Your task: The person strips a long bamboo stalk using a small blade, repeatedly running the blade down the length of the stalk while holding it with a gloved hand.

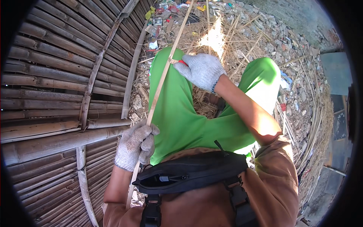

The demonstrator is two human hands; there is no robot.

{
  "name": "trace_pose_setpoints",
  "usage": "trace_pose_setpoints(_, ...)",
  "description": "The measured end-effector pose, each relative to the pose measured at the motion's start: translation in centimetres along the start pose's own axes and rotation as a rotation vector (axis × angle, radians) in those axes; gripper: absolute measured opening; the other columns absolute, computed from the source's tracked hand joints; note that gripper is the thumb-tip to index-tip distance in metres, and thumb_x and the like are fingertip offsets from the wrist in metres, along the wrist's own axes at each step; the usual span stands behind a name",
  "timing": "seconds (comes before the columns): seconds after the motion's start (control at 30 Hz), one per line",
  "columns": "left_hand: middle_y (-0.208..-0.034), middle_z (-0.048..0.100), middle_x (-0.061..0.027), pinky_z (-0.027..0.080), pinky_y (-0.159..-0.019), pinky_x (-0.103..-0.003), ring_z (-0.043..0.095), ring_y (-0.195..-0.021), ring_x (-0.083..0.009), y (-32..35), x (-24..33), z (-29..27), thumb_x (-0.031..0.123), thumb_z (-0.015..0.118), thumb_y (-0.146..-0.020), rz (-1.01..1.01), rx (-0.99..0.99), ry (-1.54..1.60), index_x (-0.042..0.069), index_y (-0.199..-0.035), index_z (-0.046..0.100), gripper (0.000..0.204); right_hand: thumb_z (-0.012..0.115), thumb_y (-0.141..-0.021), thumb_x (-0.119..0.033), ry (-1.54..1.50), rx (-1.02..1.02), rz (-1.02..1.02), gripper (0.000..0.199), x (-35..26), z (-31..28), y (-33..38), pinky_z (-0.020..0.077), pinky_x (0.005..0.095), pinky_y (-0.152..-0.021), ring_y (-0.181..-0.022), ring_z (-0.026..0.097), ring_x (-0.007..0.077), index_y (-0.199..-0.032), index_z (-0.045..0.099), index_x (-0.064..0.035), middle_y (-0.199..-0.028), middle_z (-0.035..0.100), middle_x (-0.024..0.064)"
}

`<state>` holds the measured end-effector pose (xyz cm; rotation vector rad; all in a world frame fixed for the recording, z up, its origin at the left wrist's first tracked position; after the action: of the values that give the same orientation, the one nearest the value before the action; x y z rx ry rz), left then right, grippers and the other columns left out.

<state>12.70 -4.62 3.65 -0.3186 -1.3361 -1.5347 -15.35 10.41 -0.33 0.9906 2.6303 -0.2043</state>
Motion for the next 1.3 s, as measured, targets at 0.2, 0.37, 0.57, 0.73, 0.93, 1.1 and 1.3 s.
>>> trace_pose_setpoints(0.2,-0.061,0.049,0.0000,0.034,-0.035,-0.028,0.043,-0.037,-0.0120,1.8,-0.8,-0.7,0.023,0.059,-0.109,-0.019,0.016,0.010,-0.005,-0.109,0.065,0.028,0.043,-0.107,-0.062,-0.003,0.023,-0.007,0.061,0.0,0.3,0.0,0.0601,0.0563,-0.084,-0.093,0.077,0.0422,-0.100,0.074,-0.0101,-0.095,0.078,0.0212)
trace_pose_setpoints(0.37,-0.060,0.049,0.0000,0.032,-0.038,-0.027,0.042,-0.039,-0.0115,3.8,-1.2,-0.8,0.025,0.059,-0.108,-0.048,0.058,-0.050,-0.005,-0.109,0.066,0.031,0.043,-0.107,-0.063,-0.012,0.027,-0.006,0.062,0.6,0.2,0.0,0.0598,0.0558,-0.085,-0.094,0.076,0.0427,-0.102,0.075,-0.0096,-0.096,0.078,0.0217)
trace_pose_setpoints(0.57,-0.061,0.055,0.0018,0.037,-0.050,-0.022,0.048,-0.051,-0.0057,5.6,-2.6,-2.2,0.023,0.066,-0.104,-0.001,0.090,-0.073,-0.005,-0.105,0.069,0.028,0.042,-0.108,-0.063,-0.016,0.014,0.042,0.064,0.4,-0.3,0.1,0.0595,0.0557,-0.087,-0.096,0.076,0.0429,-0.101,0.076,-0.0091,-0.099,0.078,0.0220)
trace_pose_setpoints(0.73,-0.063,0.053,0.0000,0.032,-0.047,-0.025,0.045,-0.051,-0.0082,6.2,-2.0,-2.6,0.025,0.064,-0.105,-0.004,0.085,-0.190,-0.006,-0.111,0.069,0.032,0.039,-0.108,-0.063,-0.010,0.054,0.135,0.067,1.0,0.2,-0.6,0.0591,0.0554,-0.089,-0.097,0.076,0.0432,-0.099,0.077,-0.0087,-0.101,0.078,0.0220)
trace_pose_setpoints(0.93,-0.066,0.054,0.0005,0.034,-0.049,-0.024,0.045,-0.053,-0.0071,7.8,-2.8,-4.3,0.026,0.064,-0.106,-0.063,0.074,-0.210,-0.006,-0.113,0.069,0.033,0.036,-0.109,-0.063,0.019,0.167,0.217,0.067,5.0,-1.3,-3.2,0.0582,0.0554,-0.088,-0.097,0.074,0.0438,-0.109,0.074,-0.0083,-0.101,0.078,0.0219)
trace_pose_setpoints(1.1,-0.065,0.054,0.0010,0.034,-0.046,-0.024,0.045,-0.048,-0.0070,2.5,-0.2,-0.4,0.026,0.061,-0.108,-0.015,0.093,-0.355,-0.002,-0.109,0.069,0.030,0.040,-0.109,-0.063,-0.080,0.127,0.102,0.066,2.0,-1.2,-0.2,0.0585,0.0555,-0.086,-0.093,0.075,0.0438,-0.100,0.073,-0.0066,-0.095,0.077,0.0237)
trace_pose_setpoints(1.3,-0.064,0.056,-0.0001,0.037,-0.041,-0.025,0.049,-0.044,-0.0079,-4.5,2.6,1.3,0.027,0.059,-0.109,0.170,0.124,-0.656,0.002,-0.105,0.070,0.027,0.044,-0.108,-0.061,0.020,0.010,-0.004,0.062,-0.8,-1.0,0.8,0.0605,0.0559,-0.082,-0.087,0.076,0.0434,-0.093,0.074,-0.0084,-0.089,0.076,0.0236)
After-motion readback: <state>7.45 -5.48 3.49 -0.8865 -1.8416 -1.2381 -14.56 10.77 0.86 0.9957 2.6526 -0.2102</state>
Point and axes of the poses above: each hand's wrist, its own y-axis away from the middle knuckle, its own z-axis out of the palm, x = y × z, the point moved 2 cm from there along -y, towards the middle knuckle
